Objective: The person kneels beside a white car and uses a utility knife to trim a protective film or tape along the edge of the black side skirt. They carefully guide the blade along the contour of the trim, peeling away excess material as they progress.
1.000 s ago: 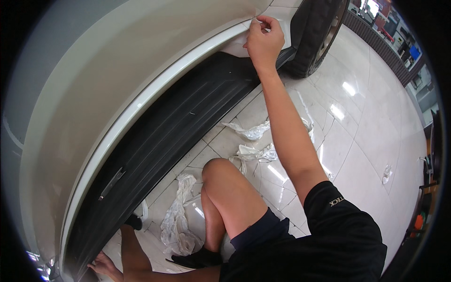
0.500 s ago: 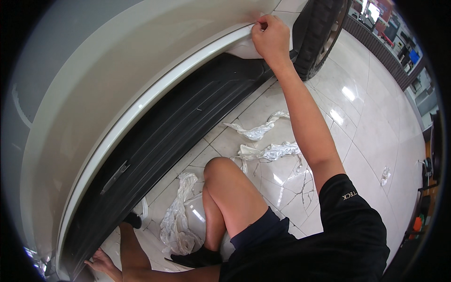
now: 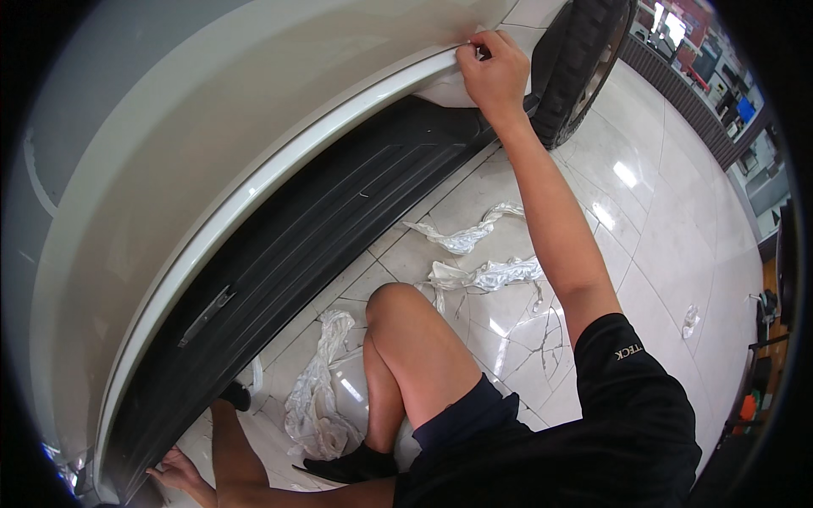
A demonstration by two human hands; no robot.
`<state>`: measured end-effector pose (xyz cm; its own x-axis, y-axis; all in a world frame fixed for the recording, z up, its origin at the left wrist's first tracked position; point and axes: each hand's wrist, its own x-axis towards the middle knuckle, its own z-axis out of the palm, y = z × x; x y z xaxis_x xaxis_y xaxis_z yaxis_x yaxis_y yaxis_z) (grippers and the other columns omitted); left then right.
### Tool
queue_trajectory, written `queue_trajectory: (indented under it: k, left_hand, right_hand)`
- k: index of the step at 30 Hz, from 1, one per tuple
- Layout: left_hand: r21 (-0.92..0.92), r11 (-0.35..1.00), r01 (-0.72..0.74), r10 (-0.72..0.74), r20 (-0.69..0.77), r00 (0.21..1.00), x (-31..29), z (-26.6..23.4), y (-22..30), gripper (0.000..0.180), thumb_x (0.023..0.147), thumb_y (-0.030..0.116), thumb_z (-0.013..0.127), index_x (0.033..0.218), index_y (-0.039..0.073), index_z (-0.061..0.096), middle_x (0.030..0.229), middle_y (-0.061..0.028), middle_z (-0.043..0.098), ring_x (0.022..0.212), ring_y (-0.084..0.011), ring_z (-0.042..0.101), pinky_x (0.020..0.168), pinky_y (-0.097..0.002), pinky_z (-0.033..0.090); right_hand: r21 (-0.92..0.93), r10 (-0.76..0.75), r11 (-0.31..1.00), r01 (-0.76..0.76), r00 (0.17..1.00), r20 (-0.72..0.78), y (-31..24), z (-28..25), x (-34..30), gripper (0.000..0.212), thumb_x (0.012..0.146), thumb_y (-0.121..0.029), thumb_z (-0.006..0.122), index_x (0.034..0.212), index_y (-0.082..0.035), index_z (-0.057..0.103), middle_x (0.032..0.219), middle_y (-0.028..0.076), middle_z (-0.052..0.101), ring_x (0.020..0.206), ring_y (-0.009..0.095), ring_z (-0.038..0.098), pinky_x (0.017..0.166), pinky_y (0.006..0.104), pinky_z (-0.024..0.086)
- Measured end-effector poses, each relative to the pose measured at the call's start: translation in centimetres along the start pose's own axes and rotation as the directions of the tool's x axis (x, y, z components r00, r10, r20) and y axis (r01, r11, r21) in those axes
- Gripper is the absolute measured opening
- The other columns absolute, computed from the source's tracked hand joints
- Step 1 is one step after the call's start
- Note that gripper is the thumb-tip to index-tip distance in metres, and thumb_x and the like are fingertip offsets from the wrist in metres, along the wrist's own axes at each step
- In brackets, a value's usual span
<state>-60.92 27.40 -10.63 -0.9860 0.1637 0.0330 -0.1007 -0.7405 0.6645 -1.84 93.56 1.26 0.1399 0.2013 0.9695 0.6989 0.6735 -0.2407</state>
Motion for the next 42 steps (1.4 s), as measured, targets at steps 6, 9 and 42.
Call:
queue_trajectory:
  k: [6, 9, 42]
  left_hand:
    - [0.022, 1.0, -0.017, 0.018, -0.044, 0.999, -1.8, 2.2, -0.9, 0.071, 0.108, 0.049, 0.042, 0.146, -0.012, 0.037, 0.154, -0.0271, 0.043, 0.141, -0.04, 0.042, 0.122, -0.0548, 0.03]
    - [0.032, 0.999, -0.033, 0.036, -0.071, 0.997, -1.8, 2.4, -0.8, 0.072, 0.108, 0.049, 0.042, 0.146, -0.011, 0.037, 0.153, -0.0269, 0.043, 0.141, -0.04, 0.042, 0.122, -0.0549, 0.03]
    - [-0.023, 0.999, 0.022, -0.02, 0.09, 0.996, 1.7, -2.6, 0.0, 0.076, 0.106, 0.055, 0.042, 0.143, -0.011, 0.039, 0.147, -0.0264, 0.049, 0.134, -0.0405, 0.048, 0.117, -0.0557, 0.035]
  right_hand:
    - [0.072, -0.062, 0.996, 0.059, 0.998, 0.027, -0.1, -0.8, 0.1, 0.01, 0.076, -0.01, 0.073, 0.083, -0.002, 0.073, 0.076, 0.009, 0.068, 0.064, 0.021, 0.067, 0.062, 0.0305, 0.053]
    - [0.117, -0.068, 0.991, 0.064, 0.997, 0.031, 0.0, -0.8, 0.3, 0.01, 0.076, -0.008, 0.073, 0.084, -0.002, 0.073, 0.076, 0.008, 0.068, 0.065, 0.018, 0.067, 0.062, 0.0287, 0.053]
    - [0.115, 0.087, 0.987, -0.11, 0.979, 0.183, 1.2, -2.3, 0.0, 0.016, 0.086, -0.012, 0.071, 0.095, 0.0, 0.076, 0.085, 0.015, 0.071, 0.073, 0.027, 0.071, 0.07, 0.0356, 0.055]
